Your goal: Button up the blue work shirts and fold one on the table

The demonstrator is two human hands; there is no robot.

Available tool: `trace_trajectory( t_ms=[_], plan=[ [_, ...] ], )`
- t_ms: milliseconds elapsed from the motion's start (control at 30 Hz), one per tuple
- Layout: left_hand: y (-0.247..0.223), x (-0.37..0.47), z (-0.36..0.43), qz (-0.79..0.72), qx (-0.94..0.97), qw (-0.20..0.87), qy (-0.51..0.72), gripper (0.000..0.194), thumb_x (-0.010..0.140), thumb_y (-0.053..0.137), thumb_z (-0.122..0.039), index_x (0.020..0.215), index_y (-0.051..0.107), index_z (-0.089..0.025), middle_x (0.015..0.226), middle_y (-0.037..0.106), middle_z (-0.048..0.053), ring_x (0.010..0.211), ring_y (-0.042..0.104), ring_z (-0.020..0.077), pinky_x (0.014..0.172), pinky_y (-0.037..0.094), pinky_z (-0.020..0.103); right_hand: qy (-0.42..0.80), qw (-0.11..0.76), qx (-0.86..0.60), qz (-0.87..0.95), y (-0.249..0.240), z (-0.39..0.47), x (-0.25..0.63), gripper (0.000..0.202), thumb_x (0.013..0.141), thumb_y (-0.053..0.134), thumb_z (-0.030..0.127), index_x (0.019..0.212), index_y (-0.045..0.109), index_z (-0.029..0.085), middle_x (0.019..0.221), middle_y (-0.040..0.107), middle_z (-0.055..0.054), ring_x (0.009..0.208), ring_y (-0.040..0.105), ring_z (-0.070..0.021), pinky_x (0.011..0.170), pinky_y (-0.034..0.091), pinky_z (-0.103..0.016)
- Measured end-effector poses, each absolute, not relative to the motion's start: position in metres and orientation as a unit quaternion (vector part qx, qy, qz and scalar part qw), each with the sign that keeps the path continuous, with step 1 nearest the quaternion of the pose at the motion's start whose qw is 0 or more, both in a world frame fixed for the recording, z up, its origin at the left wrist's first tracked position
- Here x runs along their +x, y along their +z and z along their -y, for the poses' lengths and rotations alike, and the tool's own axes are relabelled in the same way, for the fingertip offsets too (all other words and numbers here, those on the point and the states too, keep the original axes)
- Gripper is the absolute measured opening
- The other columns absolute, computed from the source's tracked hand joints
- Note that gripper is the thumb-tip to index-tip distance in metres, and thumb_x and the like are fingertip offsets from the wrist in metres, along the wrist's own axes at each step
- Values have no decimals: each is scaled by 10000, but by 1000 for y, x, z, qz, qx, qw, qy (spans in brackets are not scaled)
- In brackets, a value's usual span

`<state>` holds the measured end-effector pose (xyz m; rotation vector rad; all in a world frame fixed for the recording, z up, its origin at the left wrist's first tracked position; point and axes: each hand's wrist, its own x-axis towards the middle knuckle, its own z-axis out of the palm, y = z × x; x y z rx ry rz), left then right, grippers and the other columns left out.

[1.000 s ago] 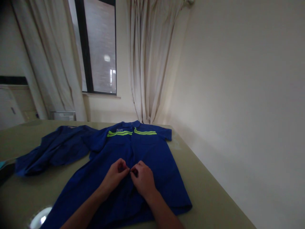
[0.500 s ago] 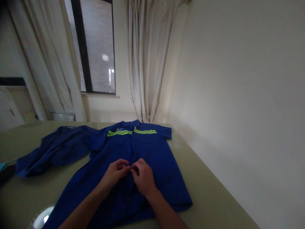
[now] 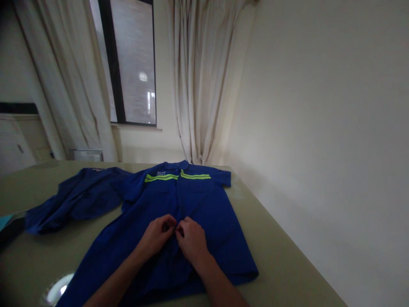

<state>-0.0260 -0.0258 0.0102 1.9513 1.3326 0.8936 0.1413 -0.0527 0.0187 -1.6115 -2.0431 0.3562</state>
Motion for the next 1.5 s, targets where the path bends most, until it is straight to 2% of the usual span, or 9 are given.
trace_trajectory(
  t_ms=[267, 533, 667, 933, 1033, 1133, 1233, 1333, 1500],
  plan=[
    [11, -25, 29, -569, 727, 232, 307, 226, 853, 577, -199, 908, 783, -275, 970, 788, 18, 958, 652, 241, 852, 418, 342, 50, 232, -563, 791, 18, 58, 133, 154, 948, 561, 178, 889, 693, 232, 930, 666, -31, 800, 638, -168, 661, 389, -261],
    [8, -31, 31, -484, 793, 217, 299, 246, 906, 559, -221, 1039, 764, -250, 996, 761, 30, 929, 639, 214, 867, 457, 342, 208, 370, -570, 704, 12, 42, 142, 83, 822, 671, 151, 774, 718, 200, 771, 674, 3, 729, 622, -141, 674, 411, -228],
    [11, -33, 29, -477, 809, 215, 267, 217, 923, 574, -234, 1043, 755, -243, 949, 746, 25, 890, 631, 212, 834, 466, 341, 266, 398, -580, 659, 9, 35, 144, 70, 785, 694, 168, 740, 740, 195, 722, 688, 5, 686, 611, -140, 629, 397, -228],
    [14, -26, 36, -472, 855, 37, 213, 185, 973, 543, -235, 1049, 712, -239, 968, 729, 51, 1004, 623, 257, 898, 452, 369, 350, 401, -604, 593, 1, 24, 146, 125, 781, 669, 231, 716, 762, 180, 693, 730, -23, 703, 661, -180, 637, 447, -248],
    [13, -25, 36, -493, 835, 45, 242, 285, 1037, 440, -333, 958, 698, -241, 916, 718, 41, 939, 640, 225, 868, 466, 338, 316, 433, -588, 605, 2, 26, 144, 218, 862, 580, 265, 822, 781, 190, 818, 759, -42, 800, 689, -195, 737, 505, -271],
    [11, -32, 36, -522, 810, 58, 261, 396, 1067, 321, -330, 992, 694, -222, 962, 725, 55, 948, 649, 217, 884, 477, 338, 206, 469, -593, 621, 2, 34, 148, 353, 919, 484, 234, 1156, 738, 173, 1096, 746, -101, 1011, 685, -217, 934, 515, -329],
    [7, -50, 39, -520, 821, 49, 231, 407, 1056, 333, -340, 1295, 638, -213, 1277, 690, 87, 1182, 609, 252, 1034, 438, 408, 134, 387, -607, 681, 4, 55, 166, 467, 997, 464, 342, 1411, 592, 168, 1358, 650, -144, 1275, 584, -265, 1120, 413, -428],
    [-1, -77, 50, -492, 856, 49, 155, 526, 1034, 375, -482, 1524, 444, -303, 1585, 473, 41, 1453, 417, 283, 1197, 287, 505, 120, 238, -595, 758, 7, 89, 194, 555, 1016, 457, 553, 1484, 527, 263, 1559, 481, -84, 1468, 392, -298, 1221, 255, -516],
    [-16, -118, 83, -523, 845, 16, 111, 576, 1016, 357, -576, 1565, 308, -410, 1662, 317, -10, 1537, 271, 316, 1230, 152, 613, 93, 139, -623, 764, 5, 152, 237, 694, 981, 411, 699, 1575, 359, 344, 1656, 296, -49, 1531, 263, -299, 1239, 206, -534]
  ],
)
